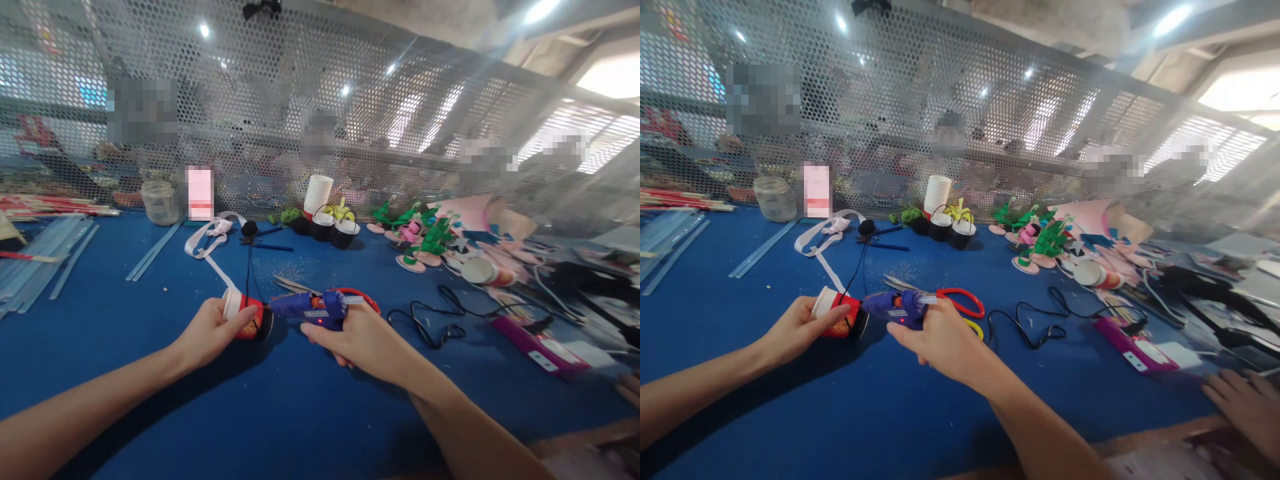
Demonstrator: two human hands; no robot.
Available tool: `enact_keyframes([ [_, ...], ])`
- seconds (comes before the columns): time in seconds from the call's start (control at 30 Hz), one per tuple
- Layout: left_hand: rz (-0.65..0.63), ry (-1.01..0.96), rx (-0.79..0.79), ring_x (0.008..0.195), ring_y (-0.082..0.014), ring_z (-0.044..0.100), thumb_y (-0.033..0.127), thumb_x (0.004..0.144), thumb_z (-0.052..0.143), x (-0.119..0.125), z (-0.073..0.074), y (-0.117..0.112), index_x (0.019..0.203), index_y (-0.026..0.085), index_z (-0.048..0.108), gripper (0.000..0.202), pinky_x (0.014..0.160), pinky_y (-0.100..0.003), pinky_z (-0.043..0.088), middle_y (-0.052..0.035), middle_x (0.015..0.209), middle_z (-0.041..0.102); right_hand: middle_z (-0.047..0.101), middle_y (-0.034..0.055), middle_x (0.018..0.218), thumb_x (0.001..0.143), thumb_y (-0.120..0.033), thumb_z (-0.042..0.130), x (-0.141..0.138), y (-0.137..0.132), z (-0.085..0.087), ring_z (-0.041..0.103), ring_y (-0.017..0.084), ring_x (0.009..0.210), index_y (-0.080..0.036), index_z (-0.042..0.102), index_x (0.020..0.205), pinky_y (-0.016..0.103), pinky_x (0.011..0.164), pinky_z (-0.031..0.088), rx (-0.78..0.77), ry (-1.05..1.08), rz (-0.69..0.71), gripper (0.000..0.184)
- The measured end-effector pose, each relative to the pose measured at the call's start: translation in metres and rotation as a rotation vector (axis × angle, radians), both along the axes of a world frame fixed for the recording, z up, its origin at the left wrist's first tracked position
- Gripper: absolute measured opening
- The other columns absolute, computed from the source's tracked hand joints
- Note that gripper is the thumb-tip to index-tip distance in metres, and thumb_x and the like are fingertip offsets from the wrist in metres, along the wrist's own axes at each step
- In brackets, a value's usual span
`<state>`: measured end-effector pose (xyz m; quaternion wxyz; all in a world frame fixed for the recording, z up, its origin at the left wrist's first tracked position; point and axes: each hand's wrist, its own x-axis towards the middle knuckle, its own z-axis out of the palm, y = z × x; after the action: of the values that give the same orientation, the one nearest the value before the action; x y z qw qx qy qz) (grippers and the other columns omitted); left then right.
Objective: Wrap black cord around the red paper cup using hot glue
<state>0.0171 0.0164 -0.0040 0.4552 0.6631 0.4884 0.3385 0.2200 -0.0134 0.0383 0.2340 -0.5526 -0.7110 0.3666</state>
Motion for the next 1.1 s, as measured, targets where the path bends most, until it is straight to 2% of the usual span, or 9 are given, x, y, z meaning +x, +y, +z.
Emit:
enact_keyframes([
  [0.27,0.032,0.025,-0.014,0.042,-0.0059,0.025,0.041,0.068,0.05,-0.001,0.0,0.001,0.046,0.016,0.038,0.035,0.04,-0.019,0.019,0.0066,0.045,0.03,0.044,-0.0055,0.041,0.073,-0.034,0.048,0.002,-0.001,-0.003,0.043,0.005,0.032,-0.016,0.052,0.062,0.013,0.032,0.035,0.018,0.001,0.029,0.022],
  [0.63,0.028,0.035,-0.023,0.044,-0.0065,0.023,0.043,0.068,0.049,-0.001,0.0,0.001,0.047,0.017,0.037,0.036,0.041,-0.02,0.018,0.0064,0.046,0.028,0.042,-0.0061,0.036,0.071,-0.033,0.049,-0.002,-0.007,0.002,0.042,0.006,0.03,-0.016,0.052,0.058,0.013,0.031,0.034,0.036,-0.048,-0.01,0.022],
  [0.93,0.039,0.029,-0.028,0.043,-0.0066,0.025,0.043,0.067,0.049,0.0,0.001,0.001,0.047,0.016,0.04,0.035,0.041,-0.019,0.019,0.0062,0.046,0.03,0.042,-0.0062,0.037,0.071,-0.032,0.049,-0.002,-0.009,0.001,0.042,0.007,0.031,-0.016,0.057,0.069,0.015,0.03,0.033,0.042,-0.041,-0.004,0.018],
  [1.1,0.026,0.027,-0.022,0.044,-0.0066,0.025,0.042,0.068,0.049,-0.001,0.001,0.001,0.047,0.016,0.041,0.035,0.041,-0.02,0.019,0.0061,0.046,0.03,0.042,-0.006,0.038,0.072,-0.033,0.048,-0.001,-0.01,0.0,0.042,0.006,0.031,-0.016,0.053,0.063,0.014,0.03,0.032,0.041,-0.059,0.003,0.019],
])
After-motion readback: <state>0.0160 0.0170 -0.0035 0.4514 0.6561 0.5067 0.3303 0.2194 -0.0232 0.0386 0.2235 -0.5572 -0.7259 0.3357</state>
